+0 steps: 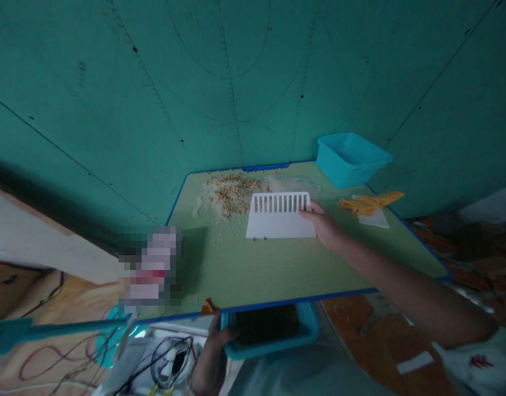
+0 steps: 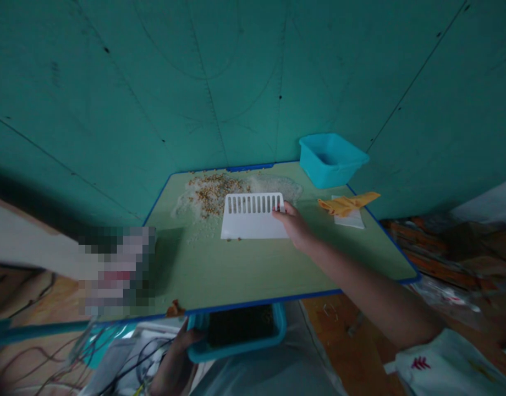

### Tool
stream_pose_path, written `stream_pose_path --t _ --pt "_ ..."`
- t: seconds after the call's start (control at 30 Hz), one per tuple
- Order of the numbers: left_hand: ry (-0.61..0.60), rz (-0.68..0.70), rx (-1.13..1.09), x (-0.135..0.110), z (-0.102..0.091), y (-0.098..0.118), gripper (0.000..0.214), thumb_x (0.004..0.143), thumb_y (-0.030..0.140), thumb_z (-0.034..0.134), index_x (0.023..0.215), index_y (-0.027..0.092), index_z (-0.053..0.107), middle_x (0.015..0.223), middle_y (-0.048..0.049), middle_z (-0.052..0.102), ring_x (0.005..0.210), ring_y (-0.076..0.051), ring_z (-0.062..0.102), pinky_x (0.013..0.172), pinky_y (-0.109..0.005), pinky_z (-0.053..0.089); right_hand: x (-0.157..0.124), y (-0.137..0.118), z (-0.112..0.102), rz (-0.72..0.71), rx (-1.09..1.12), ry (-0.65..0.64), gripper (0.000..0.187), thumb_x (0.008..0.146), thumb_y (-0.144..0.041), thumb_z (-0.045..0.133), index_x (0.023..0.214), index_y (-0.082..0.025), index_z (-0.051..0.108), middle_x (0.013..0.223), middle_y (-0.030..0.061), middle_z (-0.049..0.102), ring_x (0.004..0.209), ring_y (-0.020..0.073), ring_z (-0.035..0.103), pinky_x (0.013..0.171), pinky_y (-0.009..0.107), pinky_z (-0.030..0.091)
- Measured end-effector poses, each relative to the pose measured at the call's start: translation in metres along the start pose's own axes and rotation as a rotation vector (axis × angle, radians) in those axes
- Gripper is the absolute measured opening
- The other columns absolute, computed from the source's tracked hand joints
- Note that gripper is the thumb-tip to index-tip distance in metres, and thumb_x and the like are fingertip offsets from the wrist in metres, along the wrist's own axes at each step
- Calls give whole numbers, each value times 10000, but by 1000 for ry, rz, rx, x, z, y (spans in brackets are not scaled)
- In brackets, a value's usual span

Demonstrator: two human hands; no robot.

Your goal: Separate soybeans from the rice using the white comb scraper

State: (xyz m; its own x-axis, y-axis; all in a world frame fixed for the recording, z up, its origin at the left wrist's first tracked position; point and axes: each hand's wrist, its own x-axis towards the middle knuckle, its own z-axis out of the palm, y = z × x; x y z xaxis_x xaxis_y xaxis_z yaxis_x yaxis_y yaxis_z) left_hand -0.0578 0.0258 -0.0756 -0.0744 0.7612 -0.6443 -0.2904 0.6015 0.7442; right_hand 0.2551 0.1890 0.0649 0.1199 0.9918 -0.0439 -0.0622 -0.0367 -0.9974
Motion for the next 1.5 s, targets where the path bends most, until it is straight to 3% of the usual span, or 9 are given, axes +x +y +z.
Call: stream_pose_path --t 0.17,0.5,0.93,1.1,1.3,1.4,1.5 --pt "-11 7 -12 -2 -4 1 397 274 15 737 620 204 688 387 51 575 514 -221 594 507 -319 483 -8 -2 6 28 -4 -25 186 603 -317 627 748 -228 551 683 -33 562 684 178 518 671 317 377" --pt "-8 8 -16 -7 -1 2 374 269 26 711 600 200 691 490 11 681 517 -228 598 502 -326 482 -37 -9 16 137 34 -90 188 601 -328 646 737 -219 573 680 -25 583 676 177 517 638 305 370" --pt "-20 -38 -54 -15 -1 13 391 250 30 739 607 180 681 476 -26 671 615 -312 653 577 -383 515 -87 -3 10 251 -2 -222 189 664 -364 621 765 -218 555 647 -41 517 610 144 458 602 280 324" --pt "20 -23 -124 -27 3 9 424 340 117 736 754 203 705 628 -25 718 772 -334 658 682 -421 515 -101 -6 8 306 17 -283 175 685 -369 612 770 -229 550 647 -40 513 597 140 455 565 263 326" --pt "30 -19 -148 -49 21 21 389 352 68 714 721 185 688 545 -7 661 726 -304 646 675 -382 496 -104 -12 11 327 34 -275 202 645 -378 633 732 -223 537 620 -45 492 569 128 429 550 257 320" --pt "-22 56 -223 -72 36 30 409 496 152 714 903 188 691 684 -24 713 777 -280 658 720 -370 492 -102 -9 11 342 48 -257 212 633 -375 642 748 -222 552 632 -41 512 584 133 445 568 261 332" --pt "-61 57 -240 -80 41 30 431 544 188 697 974 185 675 775 -47 736 813 -280 665 724 -367 494 -98 -5 9 330 52 -253 187 657 -368 632 765 -229 567 626 -42 515 595 140 456 581 266 336"
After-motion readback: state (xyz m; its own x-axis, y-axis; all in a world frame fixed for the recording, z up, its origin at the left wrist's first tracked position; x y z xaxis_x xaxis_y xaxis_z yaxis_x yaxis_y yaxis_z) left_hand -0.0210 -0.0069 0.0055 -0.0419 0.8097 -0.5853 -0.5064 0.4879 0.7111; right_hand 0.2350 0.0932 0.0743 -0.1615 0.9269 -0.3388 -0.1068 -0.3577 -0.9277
